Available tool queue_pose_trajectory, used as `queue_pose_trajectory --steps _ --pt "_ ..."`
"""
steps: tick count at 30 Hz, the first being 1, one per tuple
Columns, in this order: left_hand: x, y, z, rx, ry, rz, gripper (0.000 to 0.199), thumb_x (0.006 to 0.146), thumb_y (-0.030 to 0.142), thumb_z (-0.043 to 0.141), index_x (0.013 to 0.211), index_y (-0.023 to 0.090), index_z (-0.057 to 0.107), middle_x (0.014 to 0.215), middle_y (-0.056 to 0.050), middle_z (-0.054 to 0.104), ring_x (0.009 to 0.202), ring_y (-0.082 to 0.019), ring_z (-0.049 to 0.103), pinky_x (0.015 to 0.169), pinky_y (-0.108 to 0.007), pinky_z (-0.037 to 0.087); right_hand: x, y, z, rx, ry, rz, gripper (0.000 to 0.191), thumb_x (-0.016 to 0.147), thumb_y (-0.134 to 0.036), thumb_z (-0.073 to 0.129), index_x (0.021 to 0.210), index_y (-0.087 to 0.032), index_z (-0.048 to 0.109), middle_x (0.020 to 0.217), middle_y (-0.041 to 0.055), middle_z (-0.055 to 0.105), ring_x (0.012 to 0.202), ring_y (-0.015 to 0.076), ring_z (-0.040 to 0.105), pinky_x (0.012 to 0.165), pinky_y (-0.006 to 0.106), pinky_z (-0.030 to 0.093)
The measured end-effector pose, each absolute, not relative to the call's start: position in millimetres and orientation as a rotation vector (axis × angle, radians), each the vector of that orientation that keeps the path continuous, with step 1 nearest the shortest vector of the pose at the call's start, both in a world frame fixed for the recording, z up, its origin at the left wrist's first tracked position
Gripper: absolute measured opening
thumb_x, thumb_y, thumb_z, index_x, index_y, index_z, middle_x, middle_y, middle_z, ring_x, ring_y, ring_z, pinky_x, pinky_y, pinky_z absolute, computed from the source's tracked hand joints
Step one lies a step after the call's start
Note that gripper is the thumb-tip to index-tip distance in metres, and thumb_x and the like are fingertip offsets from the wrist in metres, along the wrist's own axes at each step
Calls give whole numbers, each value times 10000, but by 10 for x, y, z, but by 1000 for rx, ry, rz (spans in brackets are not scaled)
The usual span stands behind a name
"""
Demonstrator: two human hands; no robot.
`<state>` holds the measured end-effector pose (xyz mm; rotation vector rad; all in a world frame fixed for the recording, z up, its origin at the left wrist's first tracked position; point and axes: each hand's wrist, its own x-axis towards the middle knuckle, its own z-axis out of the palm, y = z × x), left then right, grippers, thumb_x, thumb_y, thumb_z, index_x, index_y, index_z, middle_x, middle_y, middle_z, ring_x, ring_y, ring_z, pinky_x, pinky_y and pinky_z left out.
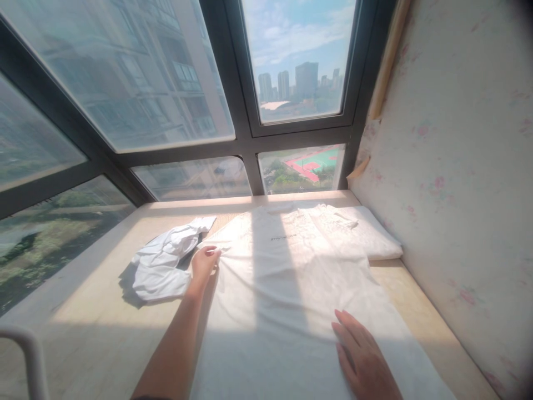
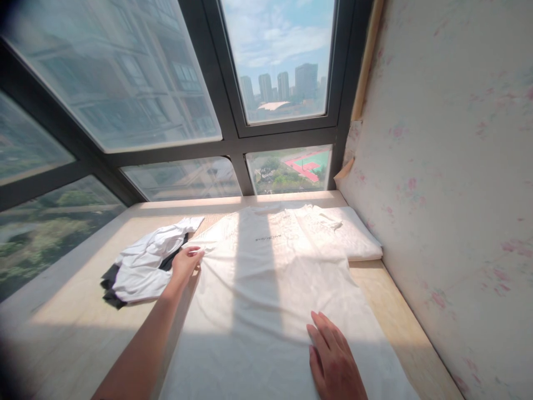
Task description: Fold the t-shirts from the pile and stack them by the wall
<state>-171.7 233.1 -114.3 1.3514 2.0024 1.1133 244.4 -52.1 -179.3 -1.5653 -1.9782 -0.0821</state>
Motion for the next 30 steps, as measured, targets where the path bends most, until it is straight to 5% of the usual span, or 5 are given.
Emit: queue_pose_trajectory --steps 8,13,16,24,30 --pt "-1639 2443 -1067 1583 2256 957 213 678 348 727 825 201 680 698 -41 651 781 -263 656 730 -320 476 2402 -537 -1762 -1583 -1910 46 363 942 -214 514 1284 -260 628 1414 61 600 1322 260 556 1047 435 534" --pt "-1359 2120 -937 1914 2201 884 419 772 286 619 1175 170 643 1202 -205 644 1157 -392 576 992 -473 413 2567 -436 -1712 -1586 -1575 554 344 971 -365 508 1267 -255 645 1325 80 665 1223 253 639 999 421 571" --pt "-1046 1748 -989 2138 2013 802 468 775 332 653 1229 219 642 1407 -191 556 1316 -400 482 1096 -491 356 2926 -33 -1497 -1578 -1276 823 390 967 -445 481 1220 -202 652 1152 115 735 1050 253 720 855 386 616" --pt "-609 744 -1596 2636 1608 621 612 876 426 600 1471 331 496 1570 -133 422 1426 -422 396 1137 -650 270 3902 2008 -773 -1867 -1142 424 353 836 -288 569 1126 -112 666 1121 149 709 1069 261 642 1001 416 464" --pt "-692 720 -1641 2717 1597 569 681 922 445 547 1561 332 342 1612 -121 340 1451 -412 365 1132 -639 290 4054 2772 -870 -1888 -1234 414 245 766 -341 702 733 -100 671 799 108 674 806 198 607 768 322 476"
